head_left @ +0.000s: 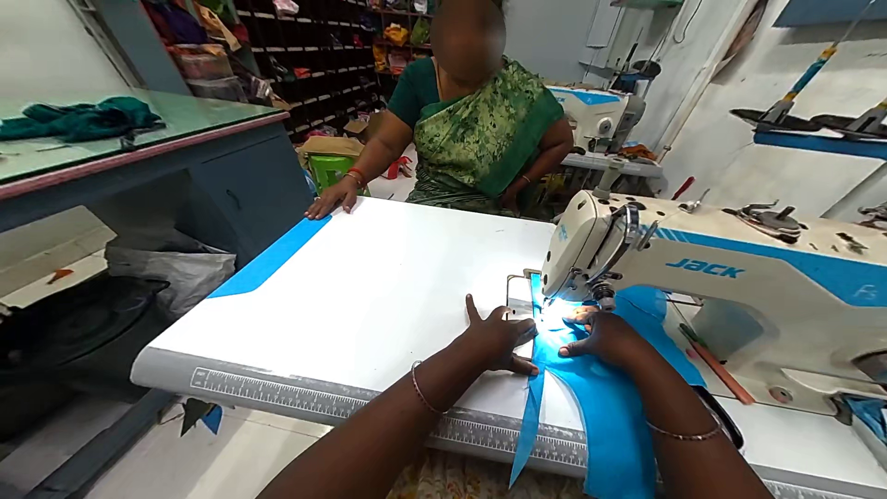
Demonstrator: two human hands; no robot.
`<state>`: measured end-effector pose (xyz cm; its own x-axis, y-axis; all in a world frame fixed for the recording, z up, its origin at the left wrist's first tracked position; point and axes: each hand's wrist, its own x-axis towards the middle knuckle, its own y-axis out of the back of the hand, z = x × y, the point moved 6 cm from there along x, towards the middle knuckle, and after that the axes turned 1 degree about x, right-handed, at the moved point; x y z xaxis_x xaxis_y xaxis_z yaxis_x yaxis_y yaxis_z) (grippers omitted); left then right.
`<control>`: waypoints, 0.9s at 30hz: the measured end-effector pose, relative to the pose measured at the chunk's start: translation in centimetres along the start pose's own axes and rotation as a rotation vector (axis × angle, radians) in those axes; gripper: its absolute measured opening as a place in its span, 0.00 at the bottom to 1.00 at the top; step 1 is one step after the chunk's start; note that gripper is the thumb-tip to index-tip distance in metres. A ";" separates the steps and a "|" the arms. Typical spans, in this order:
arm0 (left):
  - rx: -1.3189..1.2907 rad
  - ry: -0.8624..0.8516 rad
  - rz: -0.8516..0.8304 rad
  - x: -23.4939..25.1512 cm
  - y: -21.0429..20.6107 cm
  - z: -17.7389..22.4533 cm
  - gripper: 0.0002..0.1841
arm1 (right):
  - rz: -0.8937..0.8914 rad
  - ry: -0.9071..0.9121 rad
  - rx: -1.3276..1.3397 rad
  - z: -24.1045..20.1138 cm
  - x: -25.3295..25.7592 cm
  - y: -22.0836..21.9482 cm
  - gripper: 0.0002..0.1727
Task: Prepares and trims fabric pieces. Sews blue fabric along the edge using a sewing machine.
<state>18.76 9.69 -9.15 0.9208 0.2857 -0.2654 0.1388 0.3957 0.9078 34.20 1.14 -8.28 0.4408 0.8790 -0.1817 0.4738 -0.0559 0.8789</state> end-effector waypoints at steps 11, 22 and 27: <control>-0.046 0.029 -0.012 1.5 0.5 -0.8 0.42 | 0.007 0.019 0.004 0.5 1.5 0.3 0.35; -0.145 -0.101 0.231 2.5 0.4 -0.9 0.25 | 0.057 -0.025 0.089 1.7 3.1 1.3 0.27; -0.102 -0.148 0.315 2.0 0.6 -0.3 0.13 | 0.103 0.069 0.060 2.9 4.6 1.3 0.24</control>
<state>20.60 10.77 -9.19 0.9565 0.2810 0.0788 -0.1903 0.3954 0.8986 39.04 3.77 -9.28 0.4370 0.8975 -0.0597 0.4747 -0.1737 0.8628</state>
